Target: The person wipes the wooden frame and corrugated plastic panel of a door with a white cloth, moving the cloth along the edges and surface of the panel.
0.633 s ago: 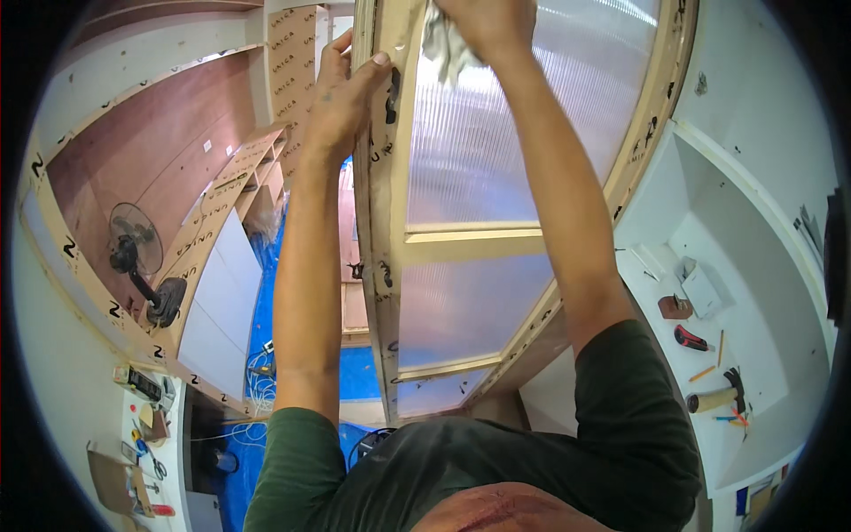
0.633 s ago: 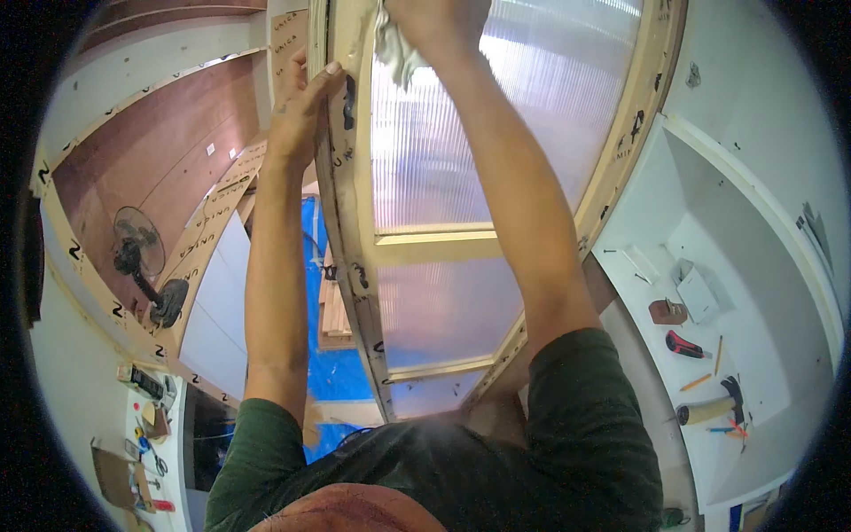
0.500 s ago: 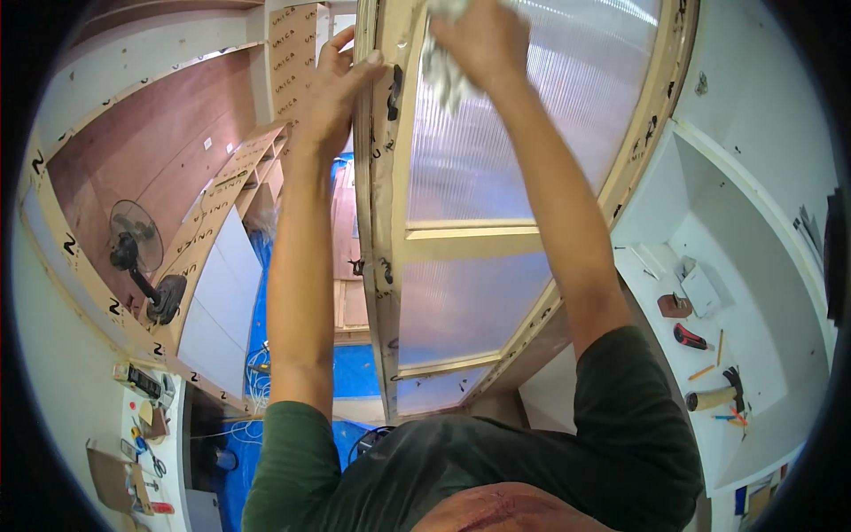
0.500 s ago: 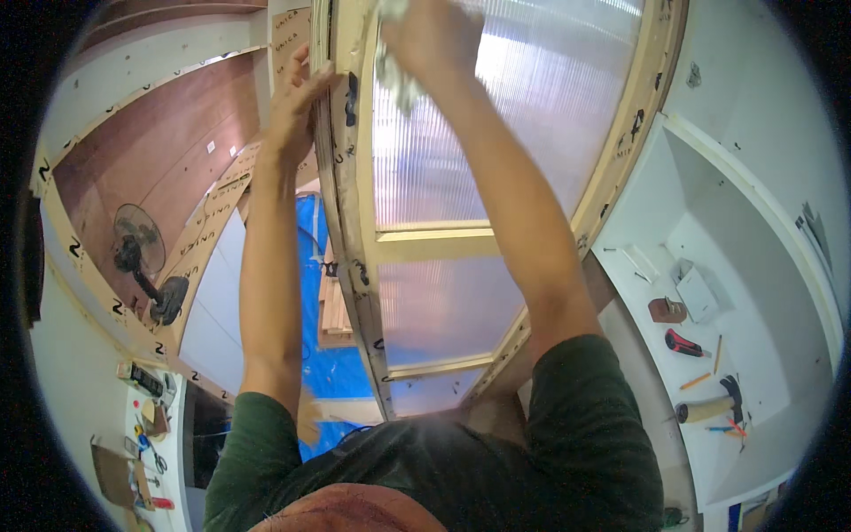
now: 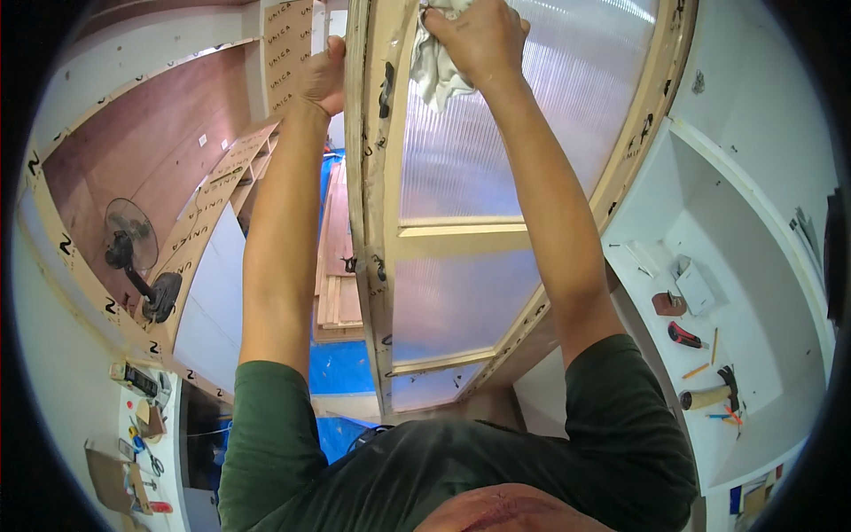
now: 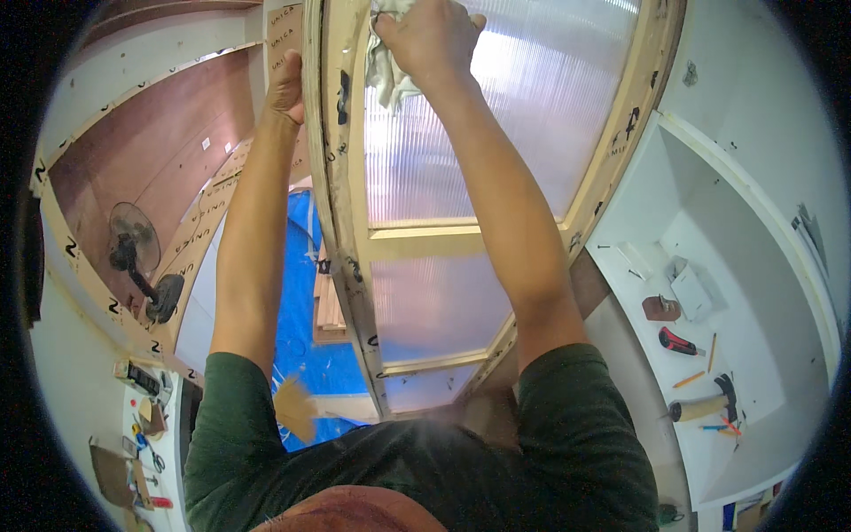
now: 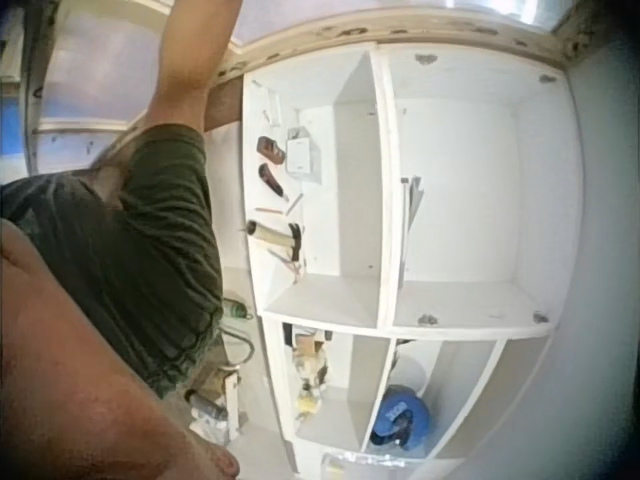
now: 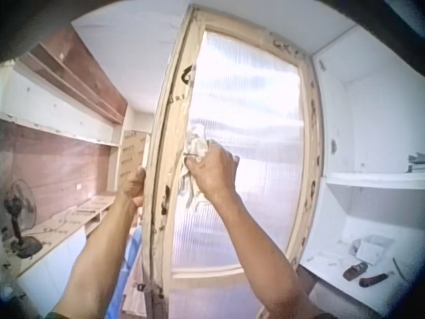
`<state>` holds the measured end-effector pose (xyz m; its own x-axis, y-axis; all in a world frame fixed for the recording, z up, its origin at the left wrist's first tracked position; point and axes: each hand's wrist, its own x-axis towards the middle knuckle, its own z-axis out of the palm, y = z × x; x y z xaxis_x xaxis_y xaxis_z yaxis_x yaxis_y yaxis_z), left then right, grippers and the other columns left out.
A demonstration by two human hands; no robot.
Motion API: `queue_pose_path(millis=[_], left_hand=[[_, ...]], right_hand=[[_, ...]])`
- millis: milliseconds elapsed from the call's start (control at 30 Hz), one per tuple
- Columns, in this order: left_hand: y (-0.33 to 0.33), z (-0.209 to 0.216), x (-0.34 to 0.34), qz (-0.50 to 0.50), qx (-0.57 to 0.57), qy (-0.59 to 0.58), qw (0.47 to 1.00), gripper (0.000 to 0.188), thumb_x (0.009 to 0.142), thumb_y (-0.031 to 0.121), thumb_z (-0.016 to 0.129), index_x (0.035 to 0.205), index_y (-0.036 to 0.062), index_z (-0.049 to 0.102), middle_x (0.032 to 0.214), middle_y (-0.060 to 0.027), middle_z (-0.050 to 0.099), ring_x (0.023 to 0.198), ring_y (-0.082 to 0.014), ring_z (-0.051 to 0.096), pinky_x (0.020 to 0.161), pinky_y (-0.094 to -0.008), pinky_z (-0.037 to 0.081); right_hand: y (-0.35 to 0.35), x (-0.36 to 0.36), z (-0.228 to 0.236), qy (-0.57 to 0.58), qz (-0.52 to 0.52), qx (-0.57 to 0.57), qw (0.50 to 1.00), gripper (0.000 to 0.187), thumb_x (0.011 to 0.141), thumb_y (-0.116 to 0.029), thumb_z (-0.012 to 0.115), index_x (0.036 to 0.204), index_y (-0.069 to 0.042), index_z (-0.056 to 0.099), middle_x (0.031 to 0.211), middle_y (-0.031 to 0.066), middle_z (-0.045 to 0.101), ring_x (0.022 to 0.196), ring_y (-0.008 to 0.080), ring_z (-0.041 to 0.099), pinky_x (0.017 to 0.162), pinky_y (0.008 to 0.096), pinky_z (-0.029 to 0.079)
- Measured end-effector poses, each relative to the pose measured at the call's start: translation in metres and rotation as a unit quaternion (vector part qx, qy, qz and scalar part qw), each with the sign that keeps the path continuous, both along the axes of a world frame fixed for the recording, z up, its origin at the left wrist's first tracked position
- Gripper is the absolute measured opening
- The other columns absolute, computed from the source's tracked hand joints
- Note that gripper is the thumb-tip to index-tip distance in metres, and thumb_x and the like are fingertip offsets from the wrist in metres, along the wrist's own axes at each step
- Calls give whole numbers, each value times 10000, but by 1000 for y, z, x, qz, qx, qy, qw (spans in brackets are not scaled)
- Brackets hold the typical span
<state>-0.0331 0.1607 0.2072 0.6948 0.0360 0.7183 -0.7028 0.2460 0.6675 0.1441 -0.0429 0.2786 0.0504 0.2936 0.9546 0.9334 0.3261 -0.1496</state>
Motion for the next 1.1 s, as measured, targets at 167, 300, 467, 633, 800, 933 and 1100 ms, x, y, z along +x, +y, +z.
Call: queue_pose_path(millis=[167, 300, 467, 633, 800, 933, 1100], left_hand=[[-9, 3, -1, -40, 14, 12, 999, 650, 892, 440, 766, 1344, -6, 625, 1310, -173, 680, 1195, -318, 660, 1033, -484, 527], [-6, 1, 6, -46, 27, 11, 999, 668, 900, 450, 753, 1368, -3, 606, 1321, -168, 675, 1204, -312, 656, 1039, -478, 524], [-7, 1, -1, -19, 11, 17, 1000, 668, 900, 474, 745, 1353, 2, 616, 1306, -148, 684, 1199, -294, 655, 1046, -463, 521], [-4, -2, 2, -41, 18, 6, 999, 647, 895, 486, 744, 1319, 8, 641, 1290, -139, 690, 1184, -282, 658, 1055, -447, 509], [-4, -5, 2, -8, -1, 18, 1000, 665, 879, 507, 749, 1311, 11, 647, 1288, -135, 692, 1174, -277, 661, 1050, -441, 510], [-1, -6, 2, 5, -13, 9, 1000, 681, 881, 511, 745, 1327, 9, 636, 1284, -133, 694, 1179, -278, 659, 1041, -448, 515], [9, -8, -6, 11, 2, 22, 1000, 724, 882, 535, 735, 1353, -2, 614, 1309, -159, 677, 1206, -305, 647, 1058, -472, 513]], right_hand=[[9, 13, -71, -43, -18, -47, 998, 380, 789, -421, 756, 976, -93, 716, 809, 115, 719, 808, 299, 667, 850, 438, 359], [10, 12, -12, -39, -50, -20, 998, 377, 802, -431, 754, 948, -87, 704, 791, 110, 702, 826, 293, 664, 880, 438, 351], [16, 10, -43, -47, -92, -87, 991, 375, 800, -435, 756, 950, -95, 705, 791, 108, 707, 836, 291, 669, 890, 442, 352], [12, 10, -17, -35, -56, -22, 998, 369, 795, -443, 746, 923, -98, 721, 778, 110, 720, 780, 290, 681, 892, 440, 357], [18, 7, -40, -42, -68, -57, 995, 379, 789, -425, 747, 962, -88, 728, 787, 114, 725, 816, 297, 682, 901, 445, 349], [9, 12, -34, -60, -27, -48, 997, 255, 787, -291, 766, 878, -58, 713, 778, 129, 703, 798, 308, 689, 885, 497, 340], [20, 1, 0, -69, -1, 113, 991, 263, 782, -287, 772, 893, -56, 715, 749, 133, 701, 780, 316, 693, 845, 512, 355]])
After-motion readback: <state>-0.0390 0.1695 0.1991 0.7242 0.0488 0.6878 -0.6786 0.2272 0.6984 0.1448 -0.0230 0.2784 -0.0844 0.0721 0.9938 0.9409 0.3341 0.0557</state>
